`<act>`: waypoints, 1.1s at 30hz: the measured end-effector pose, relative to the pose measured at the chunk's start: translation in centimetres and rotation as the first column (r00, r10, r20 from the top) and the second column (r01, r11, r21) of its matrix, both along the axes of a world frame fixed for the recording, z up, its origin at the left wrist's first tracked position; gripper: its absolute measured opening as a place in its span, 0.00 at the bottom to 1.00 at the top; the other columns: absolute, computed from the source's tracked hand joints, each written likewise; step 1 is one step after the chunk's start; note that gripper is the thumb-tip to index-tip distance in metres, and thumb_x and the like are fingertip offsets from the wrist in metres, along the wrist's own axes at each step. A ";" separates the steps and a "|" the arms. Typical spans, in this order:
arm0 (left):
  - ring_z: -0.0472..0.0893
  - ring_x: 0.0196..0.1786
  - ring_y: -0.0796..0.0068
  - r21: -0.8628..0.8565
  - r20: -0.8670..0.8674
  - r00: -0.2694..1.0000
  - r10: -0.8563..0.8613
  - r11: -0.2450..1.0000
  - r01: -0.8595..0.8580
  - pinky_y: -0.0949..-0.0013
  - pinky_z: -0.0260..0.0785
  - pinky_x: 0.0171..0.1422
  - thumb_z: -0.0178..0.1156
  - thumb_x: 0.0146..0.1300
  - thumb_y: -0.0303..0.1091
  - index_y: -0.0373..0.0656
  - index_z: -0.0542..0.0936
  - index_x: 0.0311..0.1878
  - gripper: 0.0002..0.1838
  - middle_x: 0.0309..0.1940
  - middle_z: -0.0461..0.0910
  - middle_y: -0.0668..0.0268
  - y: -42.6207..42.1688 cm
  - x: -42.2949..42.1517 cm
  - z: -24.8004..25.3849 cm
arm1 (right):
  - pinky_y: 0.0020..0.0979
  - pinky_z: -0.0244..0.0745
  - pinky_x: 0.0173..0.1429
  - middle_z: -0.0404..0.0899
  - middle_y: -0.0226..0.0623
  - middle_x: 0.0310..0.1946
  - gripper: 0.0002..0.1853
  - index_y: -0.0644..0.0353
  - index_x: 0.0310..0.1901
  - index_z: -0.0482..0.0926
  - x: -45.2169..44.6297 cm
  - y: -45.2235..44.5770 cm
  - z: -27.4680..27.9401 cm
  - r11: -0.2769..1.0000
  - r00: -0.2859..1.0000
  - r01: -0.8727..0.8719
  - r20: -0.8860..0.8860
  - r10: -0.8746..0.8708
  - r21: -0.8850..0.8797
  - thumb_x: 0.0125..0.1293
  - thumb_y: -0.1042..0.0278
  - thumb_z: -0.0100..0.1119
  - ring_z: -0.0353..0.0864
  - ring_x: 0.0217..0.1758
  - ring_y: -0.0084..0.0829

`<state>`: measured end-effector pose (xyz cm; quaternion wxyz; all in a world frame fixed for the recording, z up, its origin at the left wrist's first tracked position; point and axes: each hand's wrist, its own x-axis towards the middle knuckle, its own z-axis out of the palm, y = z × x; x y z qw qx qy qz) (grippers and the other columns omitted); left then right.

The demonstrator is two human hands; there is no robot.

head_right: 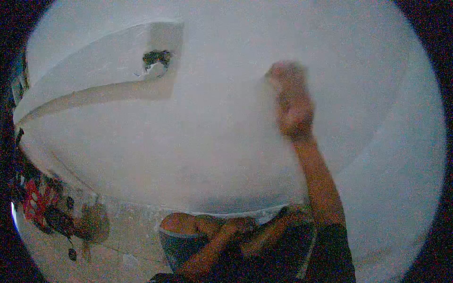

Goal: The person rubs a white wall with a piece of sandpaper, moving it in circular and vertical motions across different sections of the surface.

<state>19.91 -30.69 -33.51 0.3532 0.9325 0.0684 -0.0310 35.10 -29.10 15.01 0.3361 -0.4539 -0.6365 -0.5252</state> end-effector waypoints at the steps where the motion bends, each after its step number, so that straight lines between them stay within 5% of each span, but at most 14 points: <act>1: 0.80 0.64 0.48 0.006 -0.013 1.000 -0.001 1.000 0.001 0.47 0.75 0.64 0.63 0.65 0.41 0.48 0.82 0.59 0.20 0.61 0.82 0.53 -0.3 0.3 -0.4 | 0.41 0.63 0.81 0.81 0.43 0.66 0.20 0.58 0.67 0.79 2.4 0.8 1.3 0.973 0.991 0.058 -0.132 -0.028 0.224 0.83 0.59 0.48 0.76 0.73 0.40; 4: 0.80 0.64 0.48 0.009 -0.032 0.999 -0.002 1.000 0.002 0.47 0.75 0.63 0.63 0.65 0.41 0.48 0.82 0.59 0.20 0.60 0.82 0.53 -0.6 0.5 -0.6 | 0.38 0.66 0.79 0.79 0.46 0.68 0.20 0.57 0.69 0.78 -0.5 1.0 6.9 0.944 0.989 0.120 -0.122 -0.086 0.306 0.82 0.62 0.52 0.77 0.73 0.40; 7: 0.81 0.63 0.48 0.009 -0.004 1.000 0.001 1.000 -0.001 0.47 0.75 0.63 0.63 0.65 0.41 0.48 0.82 0.58 0.19 0.60 0.82 0.53 -0.8 0.1 -0.5 | 0.47 0.65 0.80 0.77 0.43 0.69 0.21 0.53 0.70 0.75 -6.0 4.9 4.6 0.993 0.990 -0.096 -0.101 0.102 0.069 0.77 0.70 0.50 0.72 0.75 0.53; 10: 0.81 0.63 0.48 0.006 0.007 1.000 0.004 1.000 -0.004 0.48 0.76 0.62 0.63 0.64 0.40 0.48 0.83 0.58 0.19 0.59 0.83 0.53 -0.9 -0.1 -1.3 | 0.49 0.71 0.77 0.76 0.41 0.70 0.25 0.54 0.70 0.74 -8.5 4.4 -1.8 0.931 0.962 -0.018 0.248 0.115 -0.365 0.72 0.69 0.54 0.77 0.72 0.46; 13: 0.81 0.63 0.49 0.014 -0.018 1.000 -0.003 1.000 0.003 0.48 0.76 0.62 0.63 0.64 0.40 0.48 0.83 0.57 0.19 0.59 0.83 0.53 -0.8 -0.1 -1.0 | 0.46 0.72 0.76 0.77 0.41 0.70 0.22 0.52 0.68 0.77 -5.0 3.1 0.9 0.928 0.975 -0.006 0.202 0.088 -0.373 0.75 0.67 0.54 0.77 0.72 0.45; 15: 0.81 0.63 0.49 0.018 -0.042 0.999 -0.007 1.000 0.007 0.48 0.76 0.61 0.63 0.64 0.40 0.48 0.83 0.57 0.19 0.59 0.83 0.53 -0.7 -0.1 -0.6 | 0.44 0.74 0.75 0.79 0.41 0.68 0.18 0.47 0.66 0.81 -1.4 2.8 7.0 0.998 0.940 0.045 0.337 -0.054 0.034 0.78 0.66 0.52 0.78 0.72 0.45; 17: 0.81 0.62 0.49 0.067 -0.066 0.998 -0.020 0.997 0.024 0.48 0.76 0.61 0.63 0.64 0.39 0.48 0.83 0.56 0.18 0.58 0.83 0.53 -0.8 -0.6 0.7 | 0.45 0.72 0.76 0.81 0.41 0.65 0.16 0.49 0.63 0.83 -2.4 2.2 10.1 0.984 0.985 0.000 -0.168 0.030 0.176 0.80 0.65 0.51 0.76 0.73 0.47; 20: 0.81 0.63 0.49 0.341 0.176 0.973 -0.149 0.937 0.081 0.47 0.76 0.61 0.63 0.64 0.42 0.50 0.83 0.57 0.19 0.58 0.83 0.54 -1.0 -2.6 0.5 | 0.49 0.69 0.78 0.80 0.44 0.65 0.17 0.56 0.64 0.81 -3.4 4.6 8.9 0.991 0.978 -0.097 -0.177 0.111 0.087 0.78 0.69 0.50 0.73 0.75 0.48; 23: 0.81 0.63 0.48 -0.040 0.509 0.861 -0.007 0.999 0.031 0.47 0.76 0.63 0.65 0.63 0.46 0.50 0.82 0.59 0.22 0.61 0.82 0.55 -0.6 -2.3 -2.8 | 0.50 0.67 0.78 0.77 0.49 0.67 0.21 0.63 0.65 0.76 -8.3 6.4 1.8 0.962 0.955 -0.154 0.217 0.203 -0.223 0.72 0.73 0.53 0.71 0.76 0.53; 24: 0.80 0.64 0.48 -0.147 0.223 0.974 0.048 0.989 -0.015 0.47 0.75 0.64 0.65 0.64 0.48 0.50 0.82 0.60 0.23 0.62 0.81 0.56 -0.1 0.2 -4.7 | 0.46 0.66 0.80 0.77 0.45 0.69 0.22 0.59 0.67 0.78 -9.4 5.5 0.7 0.929 0.950 -0.107 0.240 0.201 -0.353 0.71 0.73 0.57 0.75 0.74 0.47; 25: 0.79 0.65 0.47 -0.229 -0.086 0.993 0.075 0.969 -0.093 0.47 0.74 0.66 0.64 0.64 0.50 0.49 0.81 0.61 0.25 0.63 0.81 0.57 -0.1 2.1 -5.8 | 0.46 0.66 0.80 0.77 0.45 0.69 0.22 0.59 0.67 0.78 -8.9 5.5 1.1 0.929 0.949 -0.108 0.243 0.202 -0.353 0.71 0.73 0.57 0.75 0.74 0.47; 29: 0.82 0.62 0.50 0.048 -0.162 0.976 0.147 0.989 -0.141 0.48 0.74 0.65 0.66 0.64 0.50 0.49 0.82 0.60 0.24 0.60 0.83 0.57 -1.3 2.8 -5.0 | 0.43 0.75 0.74 0.78 0.37 0.69 0.23 0.53 0.69 0.76 -3.2 4.6 9.3 0.997 0.933 0.046 0.354 -0.067 0.067 0.76 0.74 0.46 0.77 0.71 0.49; 32: 0.83 0.60 0.52 -0.015 0.320 0.937 0.137 0.990 -0.140 0.49 0.75 0.64 0.61 0.66 0.56 0.48 0.83 0.59 0.26 0.59 0.84 0.57 -1.8 0.6 -3.2 | 0.43 0.78 0.70 0.77 0.38 0.70 0.23 0.54 0.69 0.75 -3.6 4.5 11.0 0.997 1.000 0.014 0.026 -0.016 0.079 0.75 0.74 0.49 0.77 0.71 0.48; 33: 0.83 0.60 0.52 -0.030 0.205 0.974 0.093 0.996 -0.089 0.49 0.75 0.64 0.60 0.66 0.55 0.48 0.83 0.59 0.26 0.59 0.84 0.56 -1.5 0.6 -2.5 | 0.43 0.79 0.70 0.76 0.39 0.70 0.23 0.54 0.69 0.75 -3.9 5.2 9.8 0.998 0.999 -0.012 0.039 0.010 0.068 0.74 0.73 0.50 0.77 0.71 0.48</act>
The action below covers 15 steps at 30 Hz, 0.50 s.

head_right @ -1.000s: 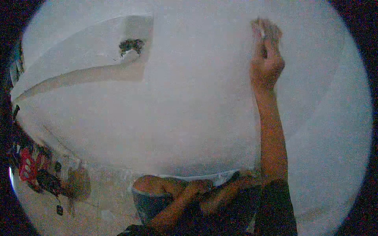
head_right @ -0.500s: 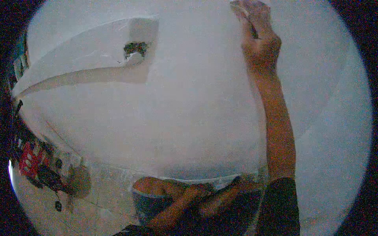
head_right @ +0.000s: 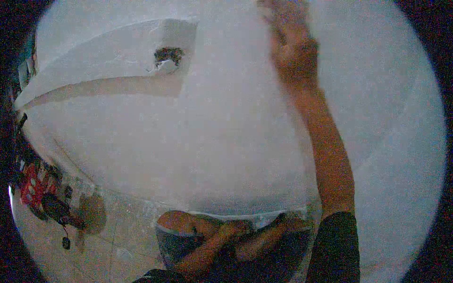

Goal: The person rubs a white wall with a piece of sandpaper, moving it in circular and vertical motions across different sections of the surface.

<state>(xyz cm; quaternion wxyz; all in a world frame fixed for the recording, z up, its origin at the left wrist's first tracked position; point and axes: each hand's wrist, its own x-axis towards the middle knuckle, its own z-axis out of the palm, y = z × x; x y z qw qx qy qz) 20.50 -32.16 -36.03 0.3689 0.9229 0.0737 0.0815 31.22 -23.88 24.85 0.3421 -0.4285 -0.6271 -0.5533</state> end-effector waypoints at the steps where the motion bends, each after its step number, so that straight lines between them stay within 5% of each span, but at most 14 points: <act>1: 0.83 0.60 0.51 -0.027 -0.164 0.985 -0.059 0.998 0.055 0.49 0.75 0.64 0.60 0.67 0.55 0.48 0.83 0.59 0.26 0.59 0.84 0.56 0.5 0.7 0.0 | 0.43 0.79 0.69 0.76 0.40 0.71 0.23 0.53 0.69 0.75 -0.3 0.8 -1.2 1.000 1.000 -0.025 0.012 0.025 -0.012 0.74 0.72 0.52 0.77 0.71 0.48; 2: 0.83 0.60 0.51 -0.029 -0.259 0.960 -0.101 0.995 0.097 0.49 0.75 0.64 0.60 0.67 0.55 0.48 0.83 0.59 0.25 0.59 0.84 0.56 0.6 1.3 0.6 | 0.43 0.80 0.68 0.75 0.41 0.71 0.23 0.53 0.69 0.75 -1.2 1.9 -4.2 0.999 0.986 -0.050 0.158 0.053 -0.022 0.74 0.70 0.54 0.78 0.71 0.47; 5: 0.83 0.60 0.50 -0.012 -0.271 0.958 -0.091 0.996 0.091 0.48 0.75 0.63 0.60 0.68 0.54 0.48 0.83 0.59 0.25 0.59 0.84 0.55 0.4 1.3 1.2 | 0.45 0.80 0.69 0.75 0.43 0.71 0.22 0.51 0.68 0.76 -4.4 1.2 -10.7 0.950 0.973 -0.004 0.217 0.075 -0.312 0.74 0.68 0.54 0.78 0.70 0.49; 7: 0.83 0.60 0.49 -0.014 -0.206 0.977 -0.058 0.998 0.056 0.47 0.75 0.63 0.59 0.68 0.54 0.48 0.83 0.59 0.24 0.59 0.84 0.54 0.3 0.4 0.9 | 0.49 0.67 0.79 0.79 0.44 0.66 0.23 0.56 0.65 0.80 -4.5 0.4 -10.5 0.844 0.939 -0.140 0.200 0.278 -0.518 0.68 0.76 0.58 0.75 0.74 0.46; 9: 0.83 0.60 0.48 -0.020 -0.189 0.981 -0.049 0.999 0.046 0.46 0.75 0.63 0.59 0.69 0.53 0.48 0.83 0.59 0.24 0.59 0.84 0.54 0.3 0.0 1.1 | 0.45 0.76 0.73 0.77 0.41 0.69 0.21 0.51 0.68 0.76 -2.6 0.5 -6.9 0.964 0.968 0.000 0.241 0.067 -0.266 0.76 0.66 0.52 0.78 0.70 0.49; 11: 0.83 0.60 0.47 -0.020 -0.227 0.973 -0.050 0.999 0.046 0.46 0.75 0.63 0.58 0.69 0.53 0.48 0.83 0.59 0.24 0.59 0.84 0.53 0.4 0.6 1.0 | 0.45 0.68 0.79 0.79 0.44 0.67 0.18 0.53 0.65 0.79 0.2 -0.7 -1.7 0.999 0.974 0.019 0.225 -0.007 -0.050 0.81 0.63 0.48 0.74 0.74 0.49; 12: 0.83 0.60 0.47 -0.021 -0.252 0.967 -0.049 0.999 0.046 0.45 0.75 0.63 0.58 0.70 0.53 0.48 0.83 0.59 0.23 0.59 0.84 0.53 0.5 1.1 0.9 | 0.46 0.64 0.81 0.78 0.45 0.68 0.18 0.56 0.65 0.80 1.3 -1.4 -0.5 0.999 0.995 -0.039 0.088 0.040 -0.014 0.82 0.63 0.45 0.72 0.75 0.51; 13: 0.83 0.60 0.46 -0.021 -0.282 0.958 -0.052 0.999 0.048 0.45 0.75 0.63 0.58 0.70 0.53 0.47 0.83 0.59 0.23 0.59 0.84 0.53 0.5 1.6 1.0 | 0.42 0.71 0.76 0.77 0.41 0.69 0.20 0.50 0.69 0.78 0.4 -2.0 -0.1 0.998 0.962 -0.054 -0.268 0.046 -0.021 0.78 0.65 0.57 0.72 0.76 0.42; 15: 0.83 0.60 0.46 -0.011 -0.382 0.919 -0.094 0.995 0.097 0.44 0.75 0.62 0.58 0.71 0.52 0.47 0.83 0.59 0.23 0.59 0.84 0.52 1.9 2.7 1.3 | 0.44 0.67 0.79 0.77 0.43 0.70 0.20 0.52 0.69 0.77 0.4 0.3 -1.8 0.999 0.987 -0.054 -0.155 0.053 -0.001 0.79 0.65 0.52 0.72 0.76 0.46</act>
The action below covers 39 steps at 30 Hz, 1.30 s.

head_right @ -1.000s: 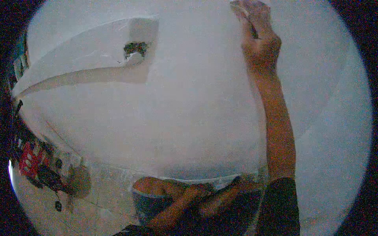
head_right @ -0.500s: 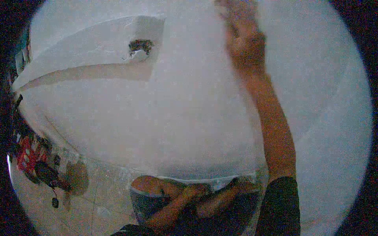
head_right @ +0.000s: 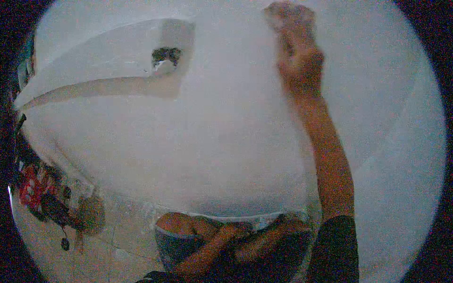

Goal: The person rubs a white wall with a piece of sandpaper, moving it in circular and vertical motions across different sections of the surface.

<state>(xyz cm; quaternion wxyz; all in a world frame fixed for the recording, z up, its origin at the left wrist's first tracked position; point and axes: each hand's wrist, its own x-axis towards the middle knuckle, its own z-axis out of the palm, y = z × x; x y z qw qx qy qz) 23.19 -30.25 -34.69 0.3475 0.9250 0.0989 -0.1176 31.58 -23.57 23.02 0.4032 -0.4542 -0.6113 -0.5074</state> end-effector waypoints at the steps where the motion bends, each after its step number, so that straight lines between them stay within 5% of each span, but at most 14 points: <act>1: 0.83 0.60 0.44 0.034 -0.031 0.997 -0.064 0.997 0.065 0.44 0.75 0.63 0.58 0.70 0.53 0.47 0.83 0.59 0.24 0.59 0.83 0.52 0.1 0.1 0.1 | 0.45 0.64 0.81 0.76 0.45 0.70 0.20 0.54 0.69 0.77 -0.1 1.0 -1.5 1.000 0.994 -0.007 0.111 0.004 0.029 0.81 0.65 0.46 0.71 0.76 0.51; 6: 0.82 0.61 0.43 -0.072 0.247 0.967 0.070 0.996 -0.054 0.44 0.75 0.62 0.59 0.70 0.52 0.46 0.82 0.59 0.24 0.59 0.83 0.51 1.0 -3.9 -0.2 | 0.47 0.65 0.81 0.75 0.47 0.71 0.23 0.55 0.70 0.75 -2.8 0.6 -12.9 0.839 0.910 0.113 0.395 0.128 -0.533 0.75 0.70 0.52 0.72 0.76 0.49; 10: 0.81 0.63 0.43 -0.017 0.127 0.991 0.051 0.999 -0.050 0.43 0.74 0.64 0.59 0.69 0.55 0.46 0.81 0.61 0.27 0.61 0.82 0.50 0.4 -0.6 -2.8 | 0.43 0.74 0.74 0.79 0.42 0.68 0.20 0.57 0.68 0.78 4.8 -3.0 -5.0 0.996 0.944 0.086 0.323 -0.069 -0.039 0.81 0.63 0.50 0.79 0.71 0.43; 11: 0.81 0.64 0.43 -0.016 0.119 0.991 0.054 0.998 -0.053 0.43 0.74 0.64 0.59 0.69 0.55 0.46 0.81 0.62 0.27 0.62 0.82 0.50 0.0 -0.6 -3.0 | 0.39 0.72 0.75 0.79 0.40 0.68 0.20 0.57 0.68 0.79 6.0 -4.4 -3.5 0.992 0.983 0.121 -0.138 -0.123 -0.024 0.82 0.62 0.48 0.79 0.71 0.38; 15: 0.79 0.66 0.44 0.080 0.205 0.968 0.147 0.983 -0.166 0.43 0.73 0.66 0.59 0.69 0.58 0.46 0.80 0.64 0.30 0.64 0.80 0.49 -1.7 -0.2 -5.5 | 0.34 0.67 0.78 0.79 0.37 0.69 0.21 0.57 0.69 0.79 7.9 -5.0 -1.8 0.955 0.984 0.168 -0.107 -0.145 0.246 0.84 0.60 0.46 0.74 0.75 0.33; 17: 0.79 0.66 0.44 0.090 0.327 0.929 0.172 0.973 -0.211 0.43 0.73 0.67 0.59 0.69 0.58 0.47 0.80 0.66 0.31 0.66 0.80 0.49 -1.2 0.4 -5.4 | 0.39 0.65 0.79 0.78 0.44 0.69 0.21 0.61 0.69 0.77 4.5 -3.1 -7.9 0.997 0.998 0.057 0.003 -0.057 0.051 0.79 0.65 0.53 0.74 0.75 0.41; 20: 0.80 0.65 0.44 -0.013 0.003 1.000 -0.013 1.000 0.013 0.43 0.73 0.67 0.58 0.69 0.58 0.49 0.80 0.66 0.30 0.65 0.80 0.49 -0.7 -1.8 -0.3 | 0.47 0.64 0.81 0.80 0.48 0.66 0.22 0.61 0.67 0.78 0.5 -3.8 -14.9 0.912 0.980 0.131 0.191 -0.059 -0.390 0.74 0.67 0.59 0.74 0.75 0.50; 22: 0.80 0.64 0.44 0.088 0.434 0.900 0.045 0.992 -0.092 0.42 0.73 0.67 0.58 0.70 0.56 0.49 0.80 0.66 0.28 0.65 0.80 0.49 -1.1 -2.0 -7.5 | 0.47 0.67 0.79 0.80 0.48 0.66 0.22 0.61 0.68 0.77 2.6 -4.4 -16.0 0.856 0.974 0.118 0.229 0.000 -0.503 0.75 0.66 0.58 0.75 0.73 0.52; 26: 0.81 0.63 0.43 0.292 0.389 0.904 0.177 0.907 -0.303 0.41 0.72 0.68 0.58 0.70 0.52 0.49 0.81 0.65 0.25 0.64 0.80 0.50 -0.8 0.1 -9.1 | 0.44 0.63 0.81 0.77 0.44 0.70 0.20 0.60 0.70 0.76 8.4 -5.3 -7.2 0.987 0.987 0.159 -0.003 -0.159 0.040 0.83 0.64 0.48 0.71 0.77 0.44; 29: 0.80 0.65 0.43 0.004 0.109 0.978 -0.177 0.984 0.178 0.41 0.71 0.70 0.57 0.71 0.50 0.47 0.80 0.66 0.26 0.65 0.80 0.50 1.3 1.5 -4.0 | 0.39 0.63 0.81 0.79 0.45 0.68 0.20 0.61 0.69 0.77 9.8 -5.6 -4.0 0.940 0.976 0.218 -0.076 -0.205 0.264 0.82 0.66 0.48 0.73 0.75 0.45; 32: 0.78 0.67 0.43 0.018 0.140 0.990 0.012 1.000 -0.015 0.44 0.70 0.72 0.58 0.71 0.50 0.45 0.78 0.68 0.28 0.65 0.79 0.49 -1.2 0.6 -7.3 | 0.44 0.64 0.81 0.77 0.43 0.70 0.18 0.58 0.67 0.80 6.3 -2.5 -9.0 0.990 0.998 0.056 0.016 -0.059 0.129 0.83 0.66 0.48 0.70 0.78 0.39; 35: 0.78 0.68 0.44 0.713 0.497 0.852 -0.163 0.637 -0.294 0.43 0.70 0.72 0.57 0.71 0.51 0.43 0.76 0.69 0.30 0.65 0.79 0.48 -2.1 -0.2 -8.5 | 0.48 0.62 0.82 0.80 0.52 0.65 0.22 0.58 0.68 0.78 0.6 -2.9 -16.4 0.864 0.996 -0.003 0.075 0.046 -0.503 0.74 0.69 0.54 0.74 0.74 0.49; 37: 0.78 0.68 0.44 0.123 0.239 0.970 0.052 0.989 -0.084 0.43 0.70 0.72 0.58 0.71 0.53 0.42 0.76 0.69 0.30 0.65 0.79 0.48 0.1 0.1 -8.7 | 0.49 0.60 0.82 0.79 0.52 0.66 0.23 0.58 0.68 0.78 2.3 -3.7 -16.7 0.842 0.988 0.127 0.145 -0.059 -0.524 0.72 0.68 0.55 0.74 0.74 0.51; 39: 0.78 0.68 0.45 0.088 0.165 0.986 0.028 0.995 -0.043 0.44 0.70 0.73 0.57 0.72 0.54 0.42 0.77 0.69 0.31 0.65 0.79 0.49 0.6 -0.2 -8.4 | 0.51 0.58 0.83 0.77 0.48 0.69 0.22 0.59 0.68 0.77 6.0 -5.0 -14.8 0.873 0.984 0.178 0.085 -0.157 -0.454 0.74 0.67 0.54 0.72 0.76 0.51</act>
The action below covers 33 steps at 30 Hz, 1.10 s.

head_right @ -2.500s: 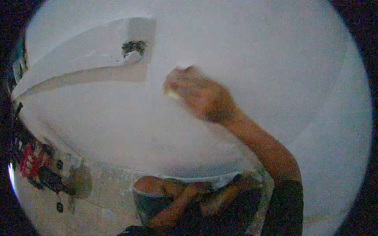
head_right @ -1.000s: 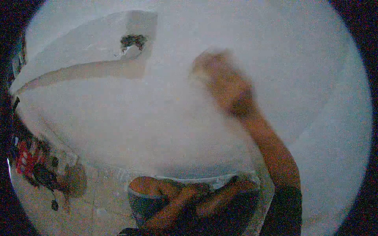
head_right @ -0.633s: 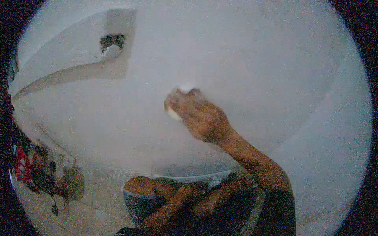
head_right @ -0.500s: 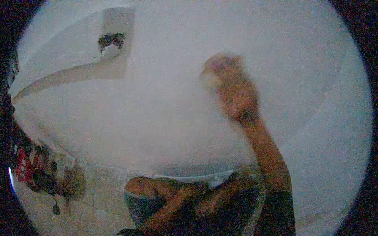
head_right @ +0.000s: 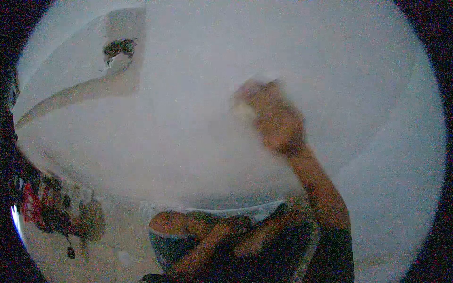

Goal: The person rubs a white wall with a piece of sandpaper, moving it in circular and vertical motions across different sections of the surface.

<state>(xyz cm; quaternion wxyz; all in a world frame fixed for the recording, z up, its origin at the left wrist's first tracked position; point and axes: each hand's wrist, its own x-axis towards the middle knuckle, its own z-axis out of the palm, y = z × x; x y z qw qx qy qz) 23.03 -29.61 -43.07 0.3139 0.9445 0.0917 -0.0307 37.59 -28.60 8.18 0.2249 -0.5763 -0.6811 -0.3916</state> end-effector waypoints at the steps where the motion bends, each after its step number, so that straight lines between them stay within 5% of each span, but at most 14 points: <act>1: 0.78 0.69 0.45 -0.037 -0.067 0.997 -0.044 0.998 0.041 0.44 0.69 0.73 0.56 0.72 0.55 0.42 0.77 0.68 0.31 0.66 0.79 0.49 0.4 0.1 0.3 | 0.48 0.60 0.82 0.77 0.47 0.70 0.22 0.59 0.68 0.78 2.8 0.0 2.0 0.971 0.999 -0.041 0.037 0.034 0.235 0.77 0.65 0.51 0.71 0.77 0.50; 5: 0.78 0.69 0.47 0.040 -0.291 0.957 0.001 0.999 0.011 0.45 0.70 0.72 0.55 0.73 0.56 0.43 0.77 0.68 0.31 0.66 0.79 0.49 -0.2 1.5 -1.6 | 0.40 0.65 0.80 0.76 0.43 0.71 0.21 0.58 0.69 0.78 5.4 -1.2 9.6 0.729 0.970 0.106 -0.231 0.074 0.677 0.84 0.63 0.42 0.69 0.79 0.44; 8: 0.76 0.71 0.46 0.126 0.037 0.985 -0.171 0.978 0.165 0.43 0.69 0.73 0.53 0.74 0.56 0.46 0.77 0.69 0.30 0.68 0.77 0.50 -0.4 0.3 0.2 | 0.44 0.51 0.86 0.73 0.42 0.74 0.21 0.60 0.71 0.76 4.3 0.0 7.1 0.776 0.997 0.032 -0.079 0.023 0.629 0.83 0.64 0.46 0.61 0.83 0.41; 11: 0.74 0.72 0.46 0.037 0.015 0.993 -0.117 0.992 0.117 0.44 0.67 0.75 0.54 0.74 0.56 0.48 0.74 0.71 0.31 0.70 0.76 0.52 -0.2 -1.1 2.4 | 0.55 0.52 0.85 0.76 0.45 0.71 0.20 0.62 0.68 0.78 -0.1 0.9 -1.3 0.988 0.993 -0.110 -0.035 0.114 0.113 0.79 0.68 0.50 0.68 0.79 0.48; 14: 0.72 0.73 0.45 0.122 0.016 1.000 -0.021 0.992 0.019 0.45 0.65 0.77 0.55 0.73 0.56 0.50 0.72 0.73 0.32 0.71 0.74 0.53 -0.5 1.1 -5.4 | 0.54 0.55 0.84 0.77 0.46 0.69 0.20 0.64 0.66 0.78 -0.9 -1.3 -1.6 0.966 0.969 -0.205 0.109 0.223 -0.156 0.79 0.66 0.52 0.72 0.76 0.51; 18: 0.74 0.72 0.45 -0.039 0.091 0.987 -0.134 0.990 0.138 0.44 0.66 0.76 0.60 0.69 0.50 0.51 0.74 0.71 0.30 0.69 0.76 0.52 0.5 0.5 0.2 | 0.44 0.72 0.75 0.78 0.45 0.69 0.20 0.60 0.69 0.76 5.6 -2.6 4.4 0.838 1.000 0.013 -0.011 -0.007 0.545 0.82 0.66 0.46 0.76 0.74 0.46; 21: 0.76 0.70 0.45 -0.141 0.043 0.985 -0.164 0.975 0.169 0.44 0.68 0.74 0.64 0.65 0.46 0.50 0.77 0.69 0.29 0.66 0.78 0.51 1.3 -2.0 10.2 | 0.42 0.70 0.77 0.78 0.45 0.69 0.22 0.61 0.71 0.75 6.2 -2.9 7.1 0.737 0.995 0.082 -0.008 -0.103 0.670 0.84 0.64 0.42 0.74 0.75 0.45; 23: 0.76 0.69 0.44 -0.193 -0.031 0.986 -0.165 0.969 0.156 0.45 0.69 0.73 0.66 0.63 0.44 0.49 0.78 0.67 0.29 0.65 0.79 0.50 1.1 -2.1 11.1 | 0.46 0.61 0.82 0.77 0.46 0.70 0.21 0.62 0.70 0.76 2.8 -0.8 4.1 0.805 0.984 0.074 -0.173 0.036 0.588 0.84 0.65 0.41 0.71 0.77 0.47; 25: 0.76 0.69 0.45 -0.091 -0.055 0.996 -0.075 0.993 0.070 0.45 0.71 0.71 0.67 0.62 0.42 0.49 0.79 0.66 0.28 0.66 0.79 0.51 0.1 -0.4 8.3 | 0.53 0.50 0.85 0.76 0.48 0.70 0.21 0.66 0.69 0.76 -0.5 1.5 -0.8 0.883 0.955 -0.256 -0.037 0.293 0.392 0.80 0.69 0.49 0.68 0.79 0.48; 26: 0.76 0.69 0.45 -0.097 -0.051 0.995 -0.083 0.992 0.078 0.45 0.71 0.71 0.67 0.62 0.42 0.49 0.79 0.66 0.28 0.66 0.79 0.51 0.4 -0.4 8.3 | 0.55 0.50 0.85 0.77 0.52 0.68 0.20 0.68 0.65 0.78 -3.3 1.3 -2.8 0.967 0.965 -0.219 -0.118 0.234 0.127 0.79 0.68 0.51 0.71 0.77 0.52; 29: 0.76 0.70 0.46 -0.157 0.042 0.980 -0.196 0.967 0.201 0.45 0.71 0.71 0.69 0.62 0.41 0.50 0.79 0.67 0.29 0.66 0.78 0.53 0.6 -0.8 6.7 | 0.55 0.53 0.84 0.79 0.54 0.65 0.18 0.68 0.63 0.79 -3.4 0.5 -5.3 0.973 0.976 -0.206 -0.097 0.197 -0.100 0.79 0.69 0.49 0.74 0.74 0.53; 30: 0.76 0.70 0.46 0.216 0.241 0.957 -0.164 0.970 0.112 0.45 0.71 0.71 0.70 0.61 0.41 0.50 0.78 0.68 0.30 0.67 0.78 0.53 -0.3 -1.3 3.1 | 0.54 0.57 0.83 0.77 0.53 0.67 0.19 0.64 0.64 0.79 -0.9 0.3 -5.1 0.992 0.993 -0.117 -0.021 0.118 0.036 0.79 0.68 0.48 0.72 0.75 0.52; 32: 0.77 0.69 0.46 0.521 0.426 0.883 -0.196 0.851 -0.062 0.45 0.71 0.70 0.71 0.61 0.41 0.51 0.78 0.69 0.31 0.68 0.77 0.54 -0.8 -1.9 2.4 | 0.46 0.67 0.80 0.77 0.49 0.69 0.21 0.66 0.68 0.77 3.2 -0.9 -0.7 0.914 0.995 -0.098 0.051 0.084 0.394 0.82 0.66 0.48 0.75 0.75 0.43; 33: 0.77 0.69 0.46 0.266 0.287 0.957 -0.029 0.963 -0.050 0.46 0.72 0.70 0.71 0.61 0.41 0.51 0.76 0.70 0.33 0.69 0.77 0.55 0.1 -2.0 5.2 | 0.44 0.65 0.81 0.76 0.48 0.71 0.21 0.66 0.69 0.76 4.9 -1.6 0.7 0.835 0.996 0.037 -0.092 0.017 0.548 0.83 0.65 0.47 0.72 0.76 0.41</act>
